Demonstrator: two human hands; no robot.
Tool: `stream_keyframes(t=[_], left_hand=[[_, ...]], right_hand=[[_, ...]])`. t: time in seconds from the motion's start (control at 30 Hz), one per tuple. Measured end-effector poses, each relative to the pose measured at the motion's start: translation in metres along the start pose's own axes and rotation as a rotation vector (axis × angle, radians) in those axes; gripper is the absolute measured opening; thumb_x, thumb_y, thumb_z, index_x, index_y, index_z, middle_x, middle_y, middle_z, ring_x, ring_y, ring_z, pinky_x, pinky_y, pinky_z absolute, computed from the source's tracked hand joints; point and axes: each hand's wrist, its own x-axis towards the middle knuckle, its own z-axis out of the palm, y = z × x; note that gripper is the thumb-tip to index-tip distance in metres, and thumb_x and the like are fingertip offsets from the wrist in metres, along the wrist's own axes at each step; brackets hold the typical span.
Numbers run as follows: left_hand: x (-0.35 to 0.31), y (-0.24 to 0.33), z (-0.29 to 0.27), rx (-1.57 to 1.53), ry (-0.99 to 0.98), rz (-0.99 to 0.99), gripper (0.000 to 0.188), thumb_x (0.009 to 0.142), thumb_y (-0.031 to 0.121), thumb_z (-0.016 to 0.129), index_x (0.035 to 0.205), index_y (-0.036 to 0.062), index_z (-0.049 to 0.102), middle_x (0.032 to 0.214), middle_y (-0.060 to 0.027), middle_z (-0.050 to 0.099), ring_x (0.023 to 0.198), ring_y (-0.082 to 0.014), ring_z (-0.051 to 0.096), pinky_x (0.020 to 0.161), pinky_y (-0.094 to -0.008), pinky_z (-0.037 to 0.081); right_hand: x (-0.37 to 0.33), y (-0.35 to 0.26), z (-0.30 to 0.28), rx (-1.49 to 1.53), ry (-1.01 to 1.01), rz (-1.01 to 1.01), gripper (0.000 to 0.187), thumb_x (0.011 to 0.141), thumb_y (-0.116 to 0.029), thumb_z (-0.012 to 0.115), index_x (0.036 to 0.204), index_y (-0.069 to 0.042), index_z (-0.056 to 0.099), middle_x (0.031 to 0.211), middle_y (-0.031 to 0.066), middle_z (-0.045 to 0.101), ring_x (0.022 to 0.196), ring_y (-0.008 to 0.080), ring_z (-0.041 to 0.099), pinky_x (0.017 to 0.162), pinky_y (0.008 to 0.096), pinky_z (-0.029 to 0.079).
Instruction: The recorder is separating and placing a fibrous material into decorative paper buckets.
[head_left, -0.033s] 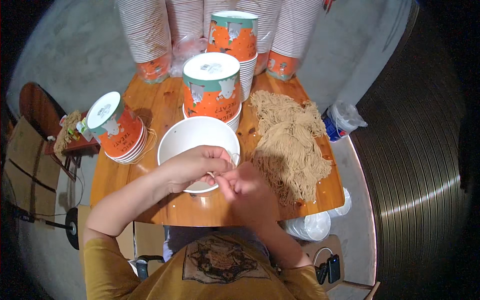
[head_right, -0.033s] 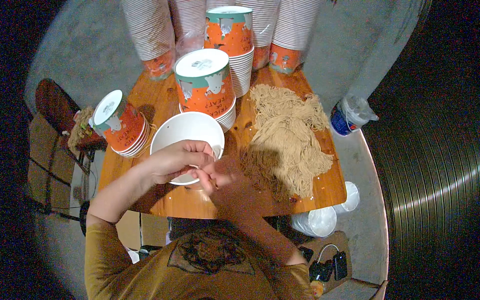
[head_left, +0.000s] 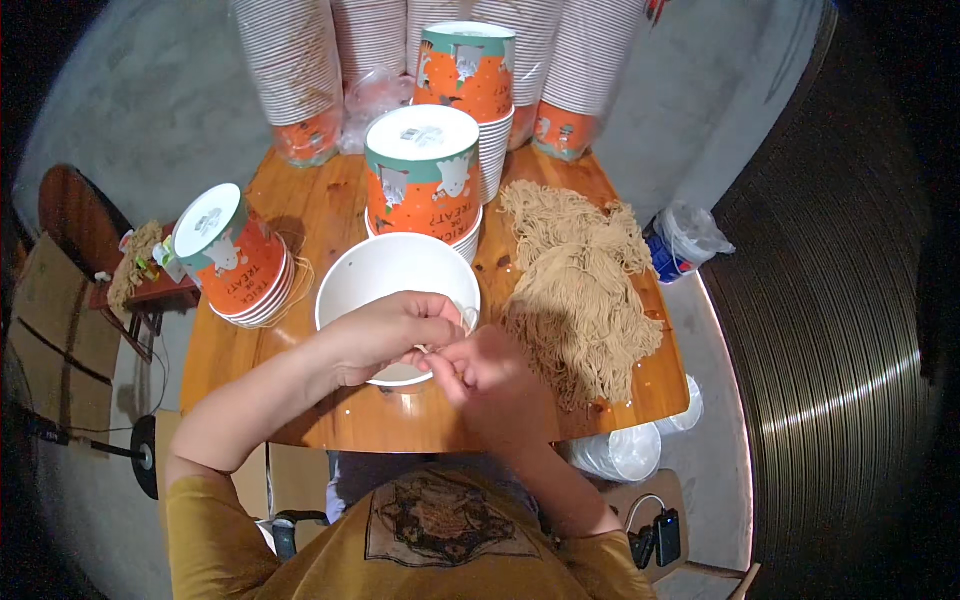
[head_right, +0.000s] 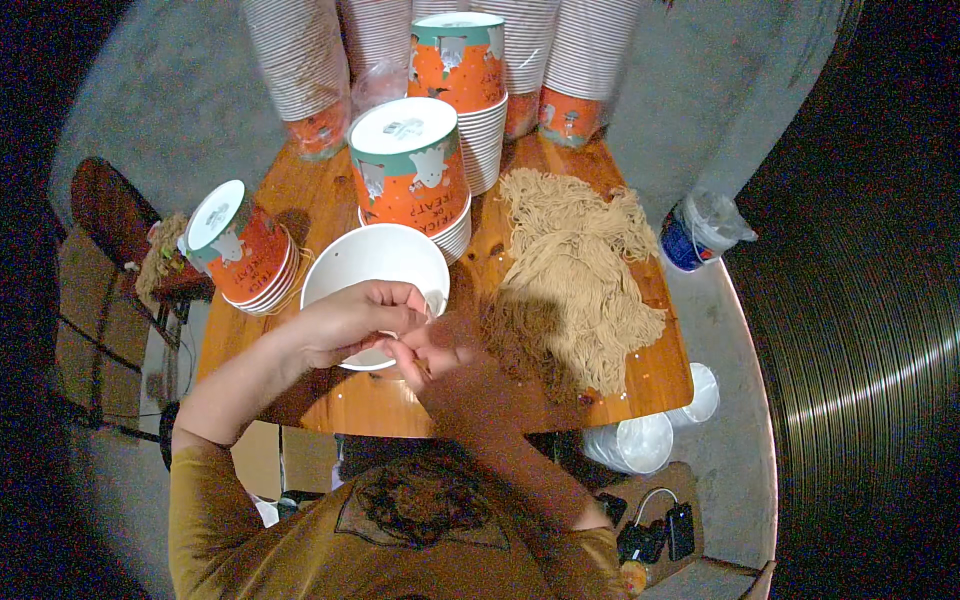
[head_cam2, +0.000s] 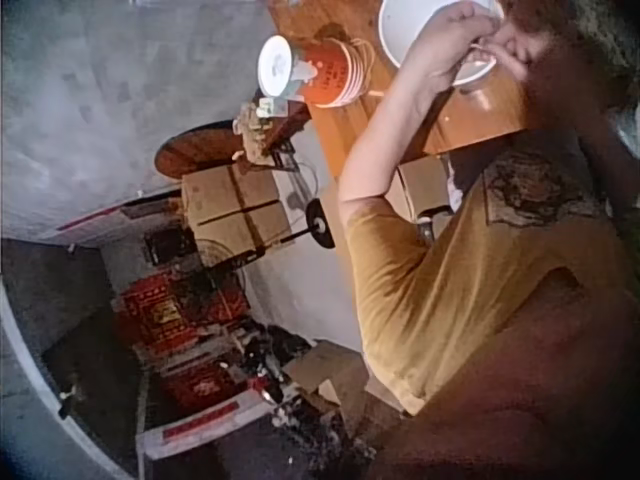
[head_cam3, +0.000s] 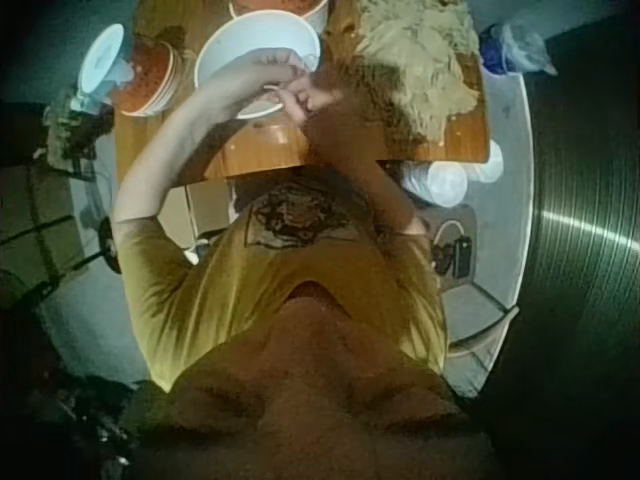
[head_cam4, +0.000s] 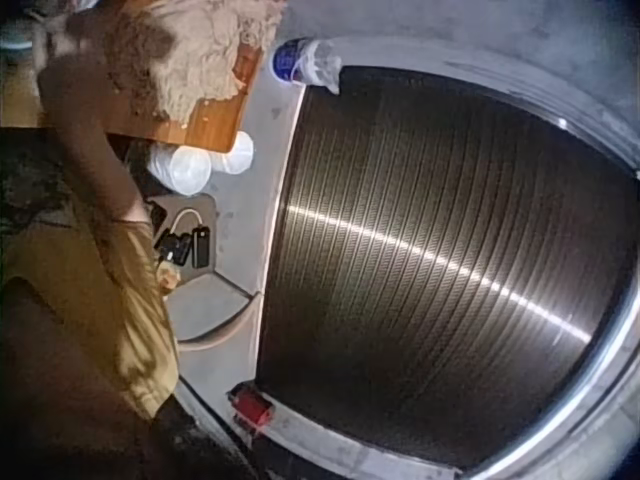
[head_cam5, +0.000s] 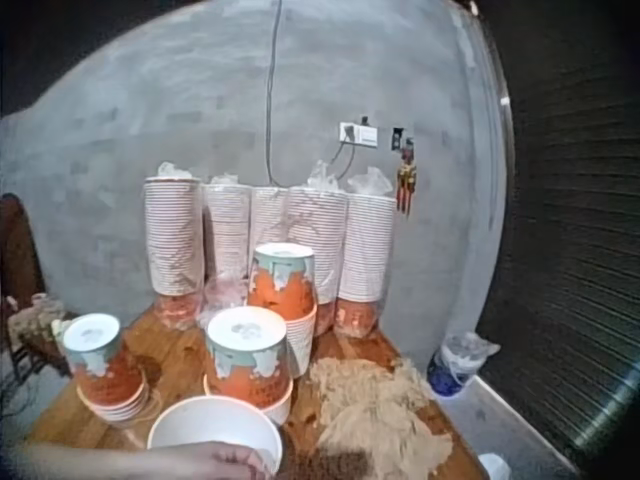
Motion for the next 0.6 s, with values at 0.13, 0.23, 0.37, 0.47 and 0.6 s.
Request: stream_keyframes(t=[0.13, 0.23, 0.37, 0.47, 0.6], left_hand=[[0.003, -0.007, -0.007, 0.005, 0.029, 0.038, 0.013, 0.089, 0.005, 0.057, 0.101, 0.0046, 0.055, 0.089, -0.0013, 0.061, 0.076, -0.0069, 0.057, 0.065, -0.0187, 0.043], [-0.003, -0.005, -0.005, 0.062, 0.025, 0.085, 0.017, 0.088, 0.003, 0.059, 0.104, 0.0037, 0.054, 0.094, -0.0018, 0.06, 0.084, -0.0089, 0.059, 0.072, -0.0207, 0.045], [-0.007, -0.006, 0.004, 0.281, 0.119, 0.23, 0.019, 0.086, 0.0, 0.057, 0.104, 0.003, 0.053, 0.086, 0.0003, 0.053, 0.075, -0.0077, 0.051, 0.072, -0.0218, 0.043], [-0.007, -0.012, 0.007, 0.55, 0.186, 0.407, 0.018, 0.087, 0.0, 0.056, 0.104, 0.0034, 0.051, 0.083, 0.0009, 0.05, 0.074, -0.0082, 0.048, 0.071, -0.0225, 0.043], [-0.013, -0.007, 0.017, 0.633, 0.241, 0.436, 0.018, 0.087, 0.001, 0.054, 0.105, 0.0032, 0.049, 0.082, -0.0001, 0.048, 0.073, -0.0092, 0.048, 0.068, -0.0244, 0.044]], right_hand=[[-0.001, 0.006, 0.002, 0.312, 0.012, 0.158, 0.019, 0.082, -0.019, 0.072, 0.085, -0.006, 0.058, 0.068, 0.0009, 0.055, 0.057, 0.0089, 0.053, 0.052, 0.0267, 0.044], [-0.012, 0.027, -0.011, 0.605, 0.04, 0.353, 0.015, 0.087, -0.017, 0.065, 0.095, -0.006, 0.059, 0.079, 0.0009, 0.06, 0.065, 0.0081, 0.056, 0.052, 0.0269, 0.045], [-0.004, 0.045, -0.022, 1.053, 0.069, 0.906, 0.022, 0.09, -0.009, 0.056, 0.112, -0.008, 0.053, 0.085, 0.0009, 0.059, 0.072, 0.0062, 0.054, 0.055, 0.0235, 0.044], [-0.002, 0.049, -0.015, 0.899, 0.011, 0.659, 0.026, 0.089, -0.005, 0.057, 0.114, -0.008, 0.052, 0.077, -0.0012, 0.057, 0.065, 0.005, 0.05, 0.055, 0.0216, 0.042], [0.017, 0.02, -0.028, 0.51, -0.236, 0.457, 0.017, 0.084, -0.005, 0.063, 0.1, -0.006, 0.058, 0.066, -0.0041, 0.053, 0.056, 0.0049, 0.045, 0.053, 0.022, 0.039]])
